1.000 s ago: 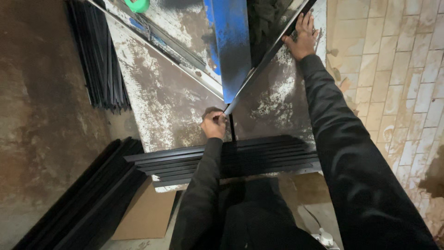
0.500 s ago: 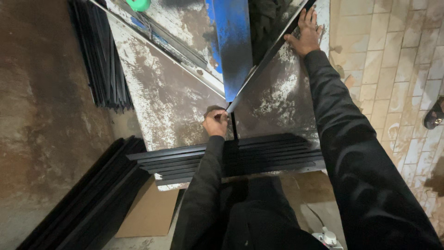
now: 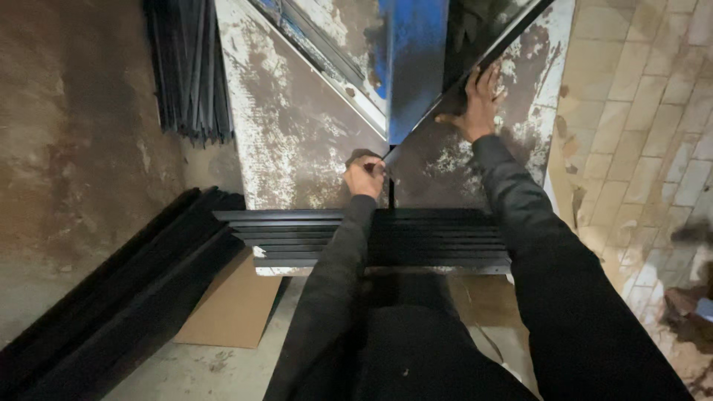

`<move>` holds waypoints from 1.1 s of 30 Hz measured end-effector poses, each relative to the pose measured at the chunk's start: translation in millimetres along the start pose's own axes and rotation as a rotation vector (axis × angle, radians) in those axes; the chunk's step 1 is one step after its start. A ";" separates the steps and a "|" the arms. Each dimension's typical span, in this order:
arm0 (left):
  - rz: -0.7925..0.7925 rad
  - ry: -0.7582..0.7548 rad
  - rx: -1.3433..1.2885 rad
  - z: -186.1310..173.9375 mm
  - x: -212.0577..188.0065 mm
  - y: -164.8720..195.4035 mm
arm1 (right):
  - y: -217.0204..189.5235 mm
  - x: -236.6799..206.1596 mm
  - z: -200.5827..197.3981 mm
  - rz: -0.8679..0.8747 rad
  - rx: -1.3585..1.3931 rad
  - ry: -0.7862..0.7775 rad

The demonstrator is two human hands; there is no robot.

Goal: The person takes black picture-frame moulding strips from a stack, aligns each strip against the fence of a double mitre saw, and cuts them to length one at a time, stacking the cut pieces. At the end the person carries a small container and walks away from the cutting station.

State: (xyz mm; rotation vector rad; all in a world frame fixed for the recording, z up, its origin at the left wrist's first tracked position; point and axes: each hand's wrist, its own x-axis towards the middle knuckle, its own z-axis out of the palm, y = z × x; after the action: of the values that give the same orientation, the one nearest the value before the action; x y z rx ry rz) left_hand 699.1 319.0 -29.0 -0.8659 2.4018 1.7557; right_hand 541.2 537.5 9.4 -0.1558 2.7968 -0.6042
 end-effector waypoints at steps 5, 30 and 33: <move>-0.056 -0.007 0.005 -3.0 -0.8 8.8 | -1.4 4.1 1.8 0.059 -0.031 0.002; -0.133 0.272 0.978 -220.8 18.8 -18.0 | -29.3 -26.3 -10.3 0.123 -0.120 -0.013; -0.133 0.239 1.014 -221.8 11.8 -18.6 | -27.0 -34.1 -9.6 0.076 -0.165 0.013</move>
State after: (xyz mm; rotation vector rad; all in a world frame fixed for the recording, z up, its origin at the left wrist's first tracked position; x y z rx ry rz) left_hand 760.5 113.0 30.0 -1.0198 2.7453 0.2413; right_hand 572.3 522.3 37.5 -0.0781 2.8486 -0.3581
